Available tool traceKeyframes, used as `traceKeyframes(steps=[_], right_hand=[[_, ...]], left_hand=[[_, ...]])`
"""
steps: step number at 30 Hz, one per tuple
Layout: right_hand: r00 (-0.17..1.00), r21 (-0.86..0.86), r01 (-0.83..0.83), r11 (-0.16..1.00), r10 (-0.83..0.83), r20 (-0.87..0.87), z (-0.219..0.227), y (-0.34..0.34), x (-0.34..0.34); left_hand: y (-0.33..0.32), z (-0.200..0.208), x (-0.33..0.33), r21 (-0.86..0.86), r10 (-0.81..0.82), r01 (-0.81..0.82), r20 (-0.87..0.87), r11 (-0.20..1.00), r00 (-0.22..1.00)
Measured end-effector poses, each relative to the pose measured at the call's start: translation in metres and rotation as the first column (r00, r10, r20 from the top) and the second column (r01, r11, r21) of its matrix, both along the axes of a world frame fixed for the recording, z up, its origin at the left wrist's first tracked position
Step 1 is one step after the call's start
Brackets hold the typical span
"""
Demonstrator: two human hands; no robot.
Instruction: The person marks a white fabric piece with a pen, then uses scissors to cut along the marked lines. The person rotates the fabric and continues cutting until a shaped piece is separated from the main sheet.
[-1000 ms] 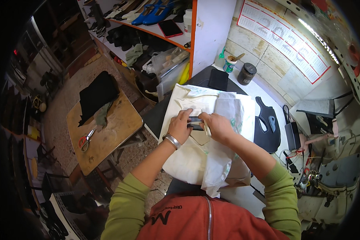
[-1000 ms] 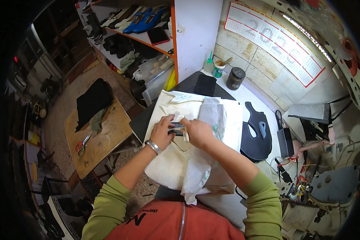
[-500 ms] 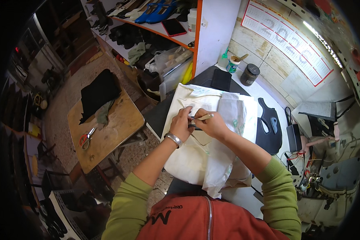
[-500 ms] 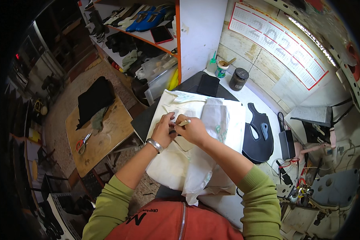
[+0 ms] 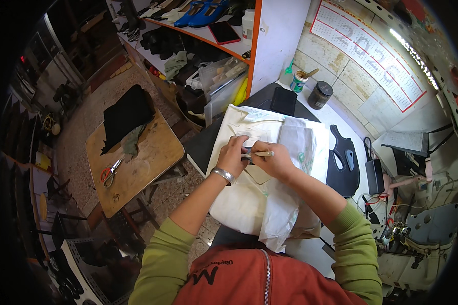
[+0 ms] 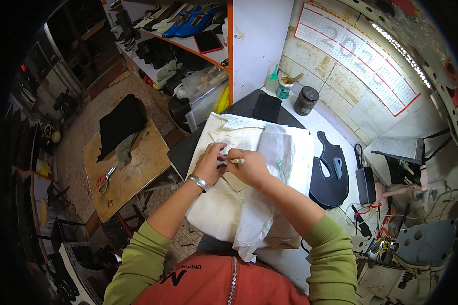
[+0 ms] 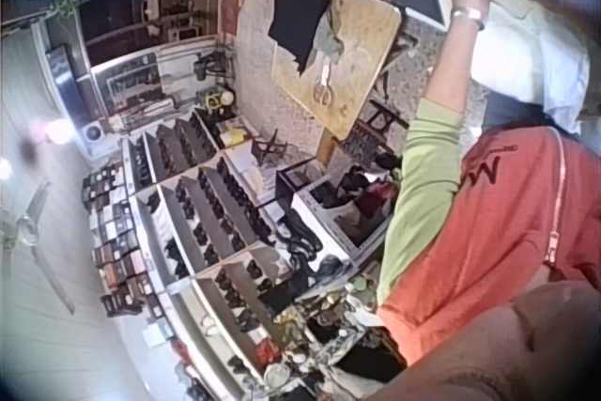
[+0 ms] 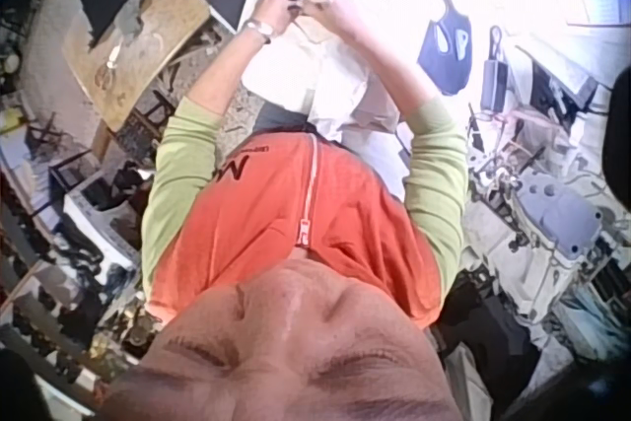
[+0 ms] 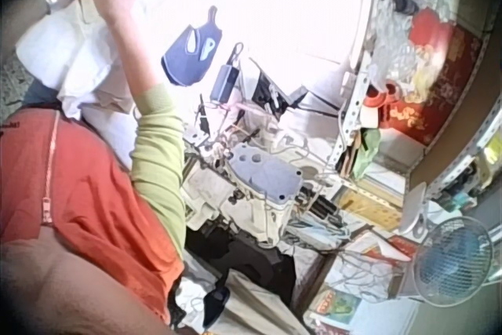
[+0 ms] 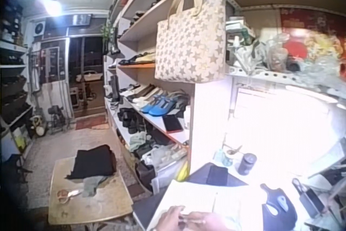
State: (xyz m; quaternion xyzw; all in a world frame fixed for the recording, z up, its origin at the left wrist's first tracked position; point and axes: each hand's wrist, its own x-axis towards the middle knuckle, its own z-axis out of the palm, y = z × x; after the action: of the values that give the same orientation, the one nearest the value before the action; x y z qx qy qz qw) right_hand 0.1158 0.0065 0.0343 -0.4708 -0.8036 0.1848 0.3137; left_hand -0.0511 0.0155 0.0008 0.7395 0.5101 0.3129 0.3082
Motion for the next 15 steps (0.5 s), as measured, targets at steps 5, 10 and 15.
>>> traceKeyframes(steps=[5, 10, 15], right_hand=[[0.998, 0.007, 0.057, 0.998, -0.057, -0.011, 0.001, 0.003, 0.006], [0.993, -0.040, 0.112, 0.993, -0.111, 0.027, 0.008, 0.005, 0.011], [0.983, -0.119, 0.178, 0.977, -0.171, 0.070, 0.009, 0.006, 0.017]], left_hand=[[-0.001, 0.001, 0.000, 0.056, -0.044, 0.047, -0.064, 0.997, 0.997], [0.000, 0.003, 0.001, 0.038, -0.019, 0.023, -0.108, 0.999, 0.994], [-0.003, 0.009, 0.005, 0.048, -0.019, 0.029, -0.205, 0.998, 0.979]])
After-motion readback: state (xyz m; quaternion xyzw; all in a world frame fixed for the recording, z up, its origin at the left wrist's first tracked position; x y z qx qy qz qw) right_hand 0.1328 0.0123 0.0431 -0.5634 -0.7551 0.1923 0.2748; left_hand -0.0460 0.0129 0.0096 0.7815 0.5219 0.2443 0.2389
